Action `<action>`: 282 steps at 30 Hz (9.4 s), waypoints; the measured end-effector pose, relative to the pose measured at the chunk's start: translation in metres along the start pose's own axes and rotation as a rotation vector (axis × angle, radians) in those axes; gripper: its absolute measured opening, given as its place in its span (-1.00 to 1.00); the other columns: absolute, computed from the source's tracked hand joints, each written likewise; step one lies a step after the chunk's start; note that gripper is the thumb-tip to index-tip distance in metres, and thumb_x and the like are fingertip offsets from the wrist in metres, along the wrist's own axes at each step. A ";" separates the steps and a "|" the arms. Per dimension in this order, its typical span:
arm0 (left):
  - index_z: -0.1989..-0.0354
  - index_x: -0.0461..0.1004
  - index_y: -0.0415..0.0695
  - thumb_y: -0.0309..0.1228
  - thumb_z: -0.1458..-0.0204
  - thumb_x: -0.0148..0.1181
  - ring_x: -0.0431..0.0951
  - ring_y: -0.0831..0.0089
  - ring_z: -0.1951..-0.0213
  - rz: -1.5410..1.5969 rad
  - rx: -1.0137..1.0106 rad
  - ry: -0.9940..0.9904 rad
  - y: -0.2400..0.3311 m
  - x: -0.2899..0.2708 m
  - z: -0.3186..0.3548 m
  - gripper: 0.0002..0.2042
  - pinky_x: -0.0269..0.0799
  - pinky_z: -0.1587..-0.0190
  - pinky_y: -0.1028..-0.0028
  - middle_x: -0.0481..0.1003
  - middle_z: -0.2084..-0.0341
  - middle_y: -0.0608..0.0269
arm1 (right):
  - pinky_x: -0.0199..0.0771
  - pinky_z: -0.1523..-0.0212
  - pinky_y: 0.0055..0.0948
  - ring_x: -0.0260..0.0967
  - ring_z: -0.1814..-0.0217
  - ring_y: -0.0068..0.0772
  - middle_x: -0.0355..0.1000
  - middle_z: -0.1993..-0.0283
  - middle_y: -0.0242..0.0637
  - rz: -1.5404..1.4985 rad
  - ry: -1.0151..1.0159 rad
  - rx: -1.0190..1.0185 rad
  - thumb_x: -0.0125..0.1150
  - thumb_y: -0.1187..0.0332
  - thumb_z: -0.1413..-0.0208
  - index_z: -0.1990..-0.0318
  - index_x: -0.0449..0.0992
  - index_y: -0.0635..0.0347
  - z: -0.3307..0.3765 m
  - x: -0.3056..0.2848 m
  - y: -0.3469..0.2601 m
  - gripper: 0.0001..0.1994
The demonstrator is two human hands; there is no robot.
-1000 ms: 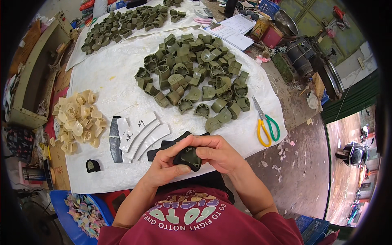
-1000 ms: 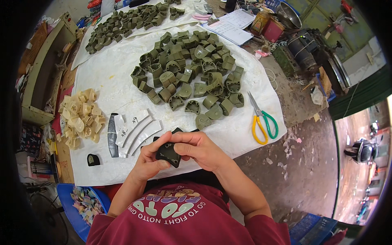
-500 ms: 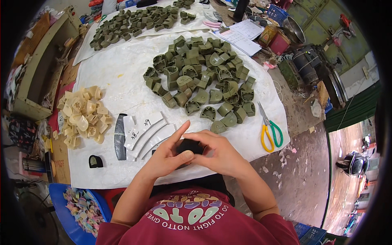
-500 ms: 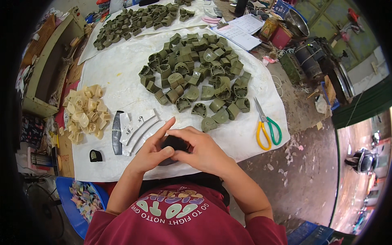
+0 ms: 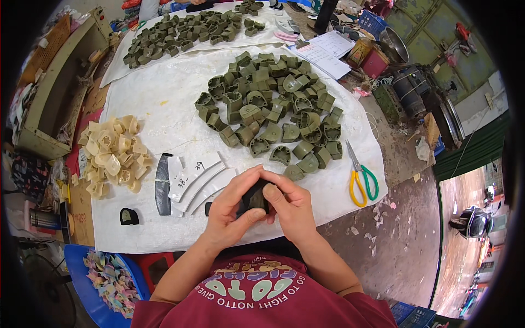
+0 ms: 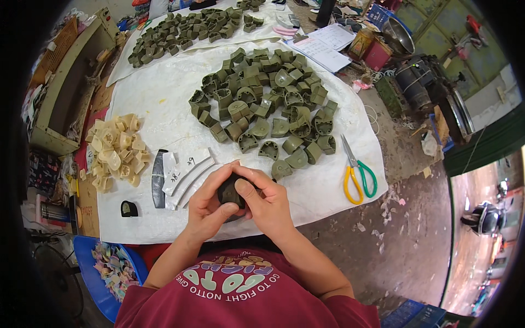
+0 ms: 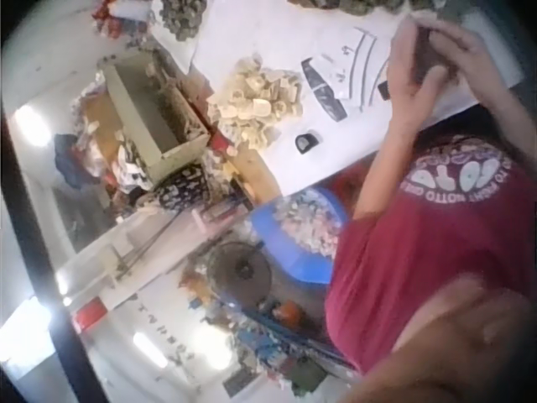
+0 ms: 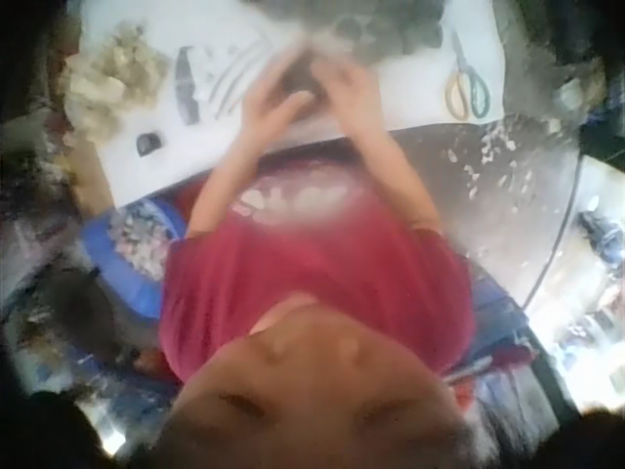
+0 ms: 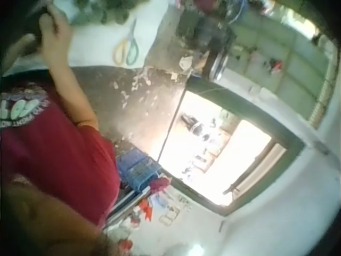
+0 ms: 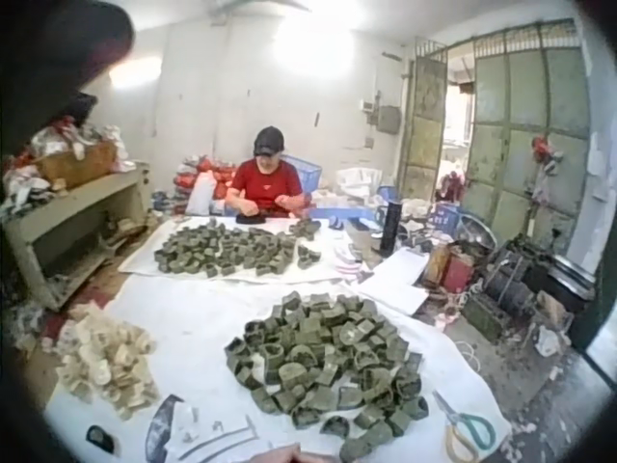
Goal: The person sits at a table and assembles small green plastic components by wrapping them with black fabric strips. They use scissors to cut the fabric to size and then manually wrap and fit the fabric around the plastic parts, placing the finished items on the table.
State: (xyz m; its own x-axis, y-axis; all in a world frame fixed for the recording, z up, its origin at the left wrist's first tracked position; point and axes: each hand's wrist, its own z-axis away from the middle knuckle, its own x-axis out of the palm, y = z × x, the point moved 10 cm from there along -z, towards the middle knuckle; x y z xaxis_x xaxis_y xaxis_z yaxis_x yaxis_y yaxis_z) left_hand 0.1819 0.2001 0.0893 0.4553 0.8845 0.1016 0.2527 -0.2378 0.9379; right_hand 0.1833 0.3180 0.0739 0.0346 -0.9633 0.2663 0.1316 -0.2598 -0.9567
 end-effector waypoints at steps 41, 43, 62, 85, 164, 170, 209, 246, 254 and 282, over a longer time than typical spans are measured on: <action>-0.42 -0.12 -0.01 0.29 -0.14 -0.29 0.38 0.41 -0.02 0.537 -0.456 0.354 -0.023 -0.002 0.008 -0.20 0.38 -0.02 0.37 0.29 -0.06 0.20 | 0.33 -0.16 -0.35 0.32 -0.23 -0.16 0.29 -0.25 -0.03 0.491 -0.362 -0.539 0.41 0.30 0.07 -0.23 0.32 0.23 0.007 0.045 -0.041 -0.34; -0.42 -0.13 0.01 0.25 -0.17 -0.28 0.38 0.41 -0.02 0.521 -0.452 0.363 -0.022 -0.002 0.007 -0.24 0.40 0.00 0.37 0.29 -0.06 0.19 | 0.38 -0.07 -0.38 0.31 -0.23 -0.19 0.26 -0.27 -0.01 0.531 -0.394 -0.589 0.35 0.25 0.00 -0.24 0.30 0.26 0.010 0.047 -0.040 -0.36; -0.41 -0.10 -0.04 -0.18 -0.19 0.00 0.41 0.69 0.42 0.546 -0.249 0.377 -0.019 -0.025 0.004 -0.35 0.33 0.45 0.67 0.44 0.38 0.41 | 0.26 0.33 -0.71 0.22 0.28 -0.74 0.31 -0.11 -0.41 0.220 -0.213 -0.160 -0.15 0.25 -0.33 -0.29 0.22 0.20 -0.002 0.045 0.001 -0.57; -0.16 0.33 -0.25 -0.29 -0.11 0.17 0.41 0.10 -0.06 -1.355 -0.360 1.253 0.072 -0.350 0.248 -0.53 0.25 -0.15 0.30 0.40 -0.04 -0.09 | 0.37 -0.01 -0.49 0.42 0.05 -0.45 0.46 0.04 -0.24 0.719 0.348 -0.361 0.16 0.47 -0.12 -0.09 0.43 0.28 0.010 -0.098 -0.034 -0.65; 0.29 0.44 -0.30 -0.60 -0.11 0.08 0.56 0.46 0.49 0.438 -0.782 -0.218 -0.073 0.126 0.009 -0.95 0.54 0.39 0.45 0.52 0.46 0.19 | 0.42 0.17 -0.37 0.35 0.23 -0.40 0.36 0.26 -0.28 0.724 -0.051 0.218 0.58 0.17 0.28 -0.01 0.25 0.21 0.141 -0.137 -0.009 -0.27; 0.29 0.45 -0.31 -0.57 -0.12 0.09 0.56 0.45 0.49 0.430 -0.800 -0.223 -0.074 0.131 0.010 -0.94 0.53 0.39 0.47 0.52 0.47 0.19 | 0.36 0.29 -0.48 0.24 0.34 -0.54 0.33 0.35 -0.37 0.680 0.000 0.278 0.57 0.22 0.26 0.02 0.25 0.18 0.149 -0.145 0.003 -0.33; -0.27 0.20 -0.16 -0.67 0.01 0.07 0.53 0.16 0.32 -1.131 -0.180 0.182 0.051 -0.060 0.002 -0.42 0.45 0.26 0.34 0.50 0.29 -0.07 | 0.40 0.31 -0.58 0.38 0.33 -0.64 0.48 0.33 -0.33 0.458 0.479 0.027 0.36 0.54 0.06 0.07 0.28 0.23 0.066 -0.154 0.014 -0.58; 0.34 0.57 -0.25 -0.57 0.00 0.22 0.43 0.75 0.51 0.137 -0.791 -0.264 -0.059 0.092 -0.012 -0.93 0.33 0.44 0.71 0.53 0.53 0.43 | 0.43 0.09 -0.33 0.39 0.13 -0.28 0.37 0.17 -0.17 0.877 -0.046 0.281 0.58 0.01 0.34 -0.06 0.24 0.22 0.128 -0.127 -0.020 -0.17; 0.34 0.57 -0.26 -0.57 0.01 0.21 0.39 0.79 0.47 0.164 -0.801 -0.314 -0.063 0.107 -0.005 -0.92 0.30 0.40 0.71 0.51 0.52 0.47 | 0.42 0.14 -0.32 0.38 0.18 -0.28 0.35 0.19 -0.17 0.859 -0.029 0.251 0.57 0.00 0.32 -0.05 0.24 0.23 0.136 -0.126 -0.018 -0.17; 0.36 0.57 -0.25 -0.54 -0.02 0.21 0.37 0.78 0.48 0.041 -0.856 -0.475 -0.102 0.145 0.034 -0.93 0.27 0.42 0.70 0.50 0.53 0.48 | 0.41 0.42 -0.41 0.47 0.47 -0.33 0.45 0.49 -0.23 0.793 0.199 0.321 0.38 0.30 0.04 0.14 0.23 0.18 0.207 -0.154 0.048 -0.58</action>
State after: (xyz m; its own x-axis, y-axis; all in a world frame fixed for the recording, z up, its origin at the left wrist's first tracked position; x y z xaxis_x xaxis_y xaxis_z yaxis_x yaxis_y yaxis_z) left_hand 0.2511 0.3391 -0.0030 0.7939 0.5835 0.1711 -0.3902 0.2730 0.8793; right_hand 0.3893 0.4681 0.0111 0.0645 -0.8536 -0.5170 0.4158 0.4939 -0.7636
